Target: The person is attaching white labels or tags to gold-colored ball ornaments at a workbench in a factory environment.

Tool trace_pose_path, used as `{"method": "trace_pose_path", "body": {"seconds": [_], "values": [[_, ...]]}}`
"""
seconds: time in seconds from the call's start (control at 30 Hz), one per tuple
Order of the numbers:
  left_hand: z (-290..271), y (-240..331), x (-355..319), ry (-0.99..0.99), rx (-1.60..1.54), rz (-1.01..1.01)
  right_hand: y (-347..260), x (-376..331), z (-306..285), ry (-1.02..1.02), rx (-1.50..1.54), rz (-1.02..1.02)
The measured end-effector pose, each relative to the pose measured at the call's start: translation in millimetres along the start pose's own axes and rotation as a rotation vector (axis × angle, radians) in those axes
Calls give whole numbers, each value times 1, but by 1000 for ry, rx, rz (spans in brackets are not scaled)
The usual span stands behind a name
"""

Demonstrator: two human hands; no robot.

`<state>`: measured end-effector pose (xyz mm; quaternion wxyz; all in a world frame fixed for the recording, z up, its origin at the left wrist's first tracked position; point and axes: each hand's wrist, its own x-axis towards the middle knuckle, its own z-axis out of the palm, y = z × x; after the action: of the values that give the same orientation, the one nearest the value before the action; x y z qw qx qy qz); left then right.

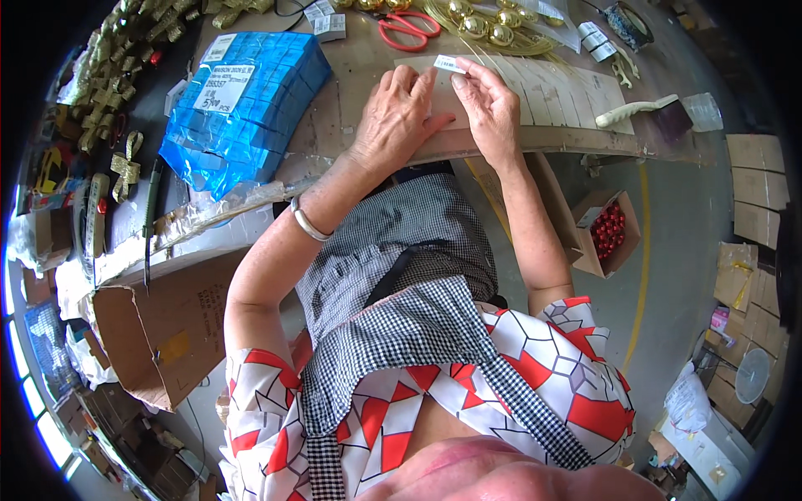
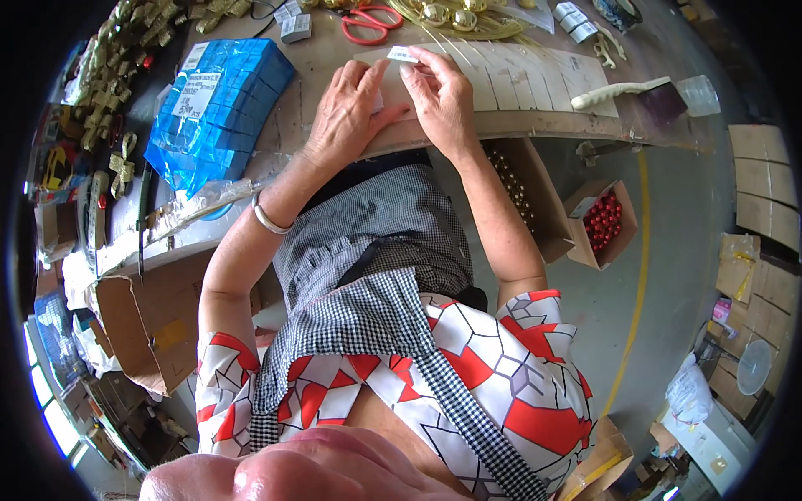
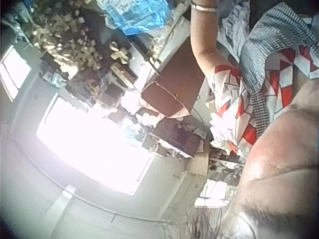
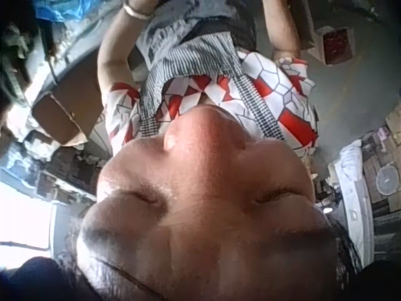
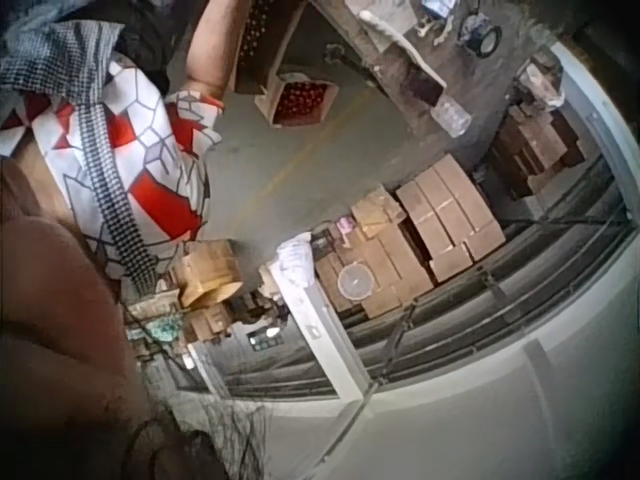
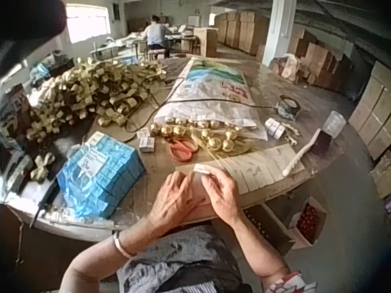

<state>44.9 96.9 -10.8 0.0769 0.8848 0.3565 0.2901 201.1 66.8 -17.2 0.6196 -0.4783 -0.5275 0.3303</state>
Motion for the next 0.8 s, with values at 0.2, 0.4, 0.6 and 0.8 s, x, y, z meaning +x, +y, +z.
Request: {"method": "trace_pose_path", "body": {"seconds": [0.2,0.4,0.6,0.8], "values": [[-14,-22,16,12,-930,-379,6,25,-9,-86,-732,-353],[-14,-46,31,87,-1718,-484,-13,43,32,-74,-227,-300],[-9,-69,68,-69,-2314,-506,-7,89,63,-157,-484,-651],[-23,-62,84,-47,-2093,-555,1,123,54,-316,-374,-593]]}}
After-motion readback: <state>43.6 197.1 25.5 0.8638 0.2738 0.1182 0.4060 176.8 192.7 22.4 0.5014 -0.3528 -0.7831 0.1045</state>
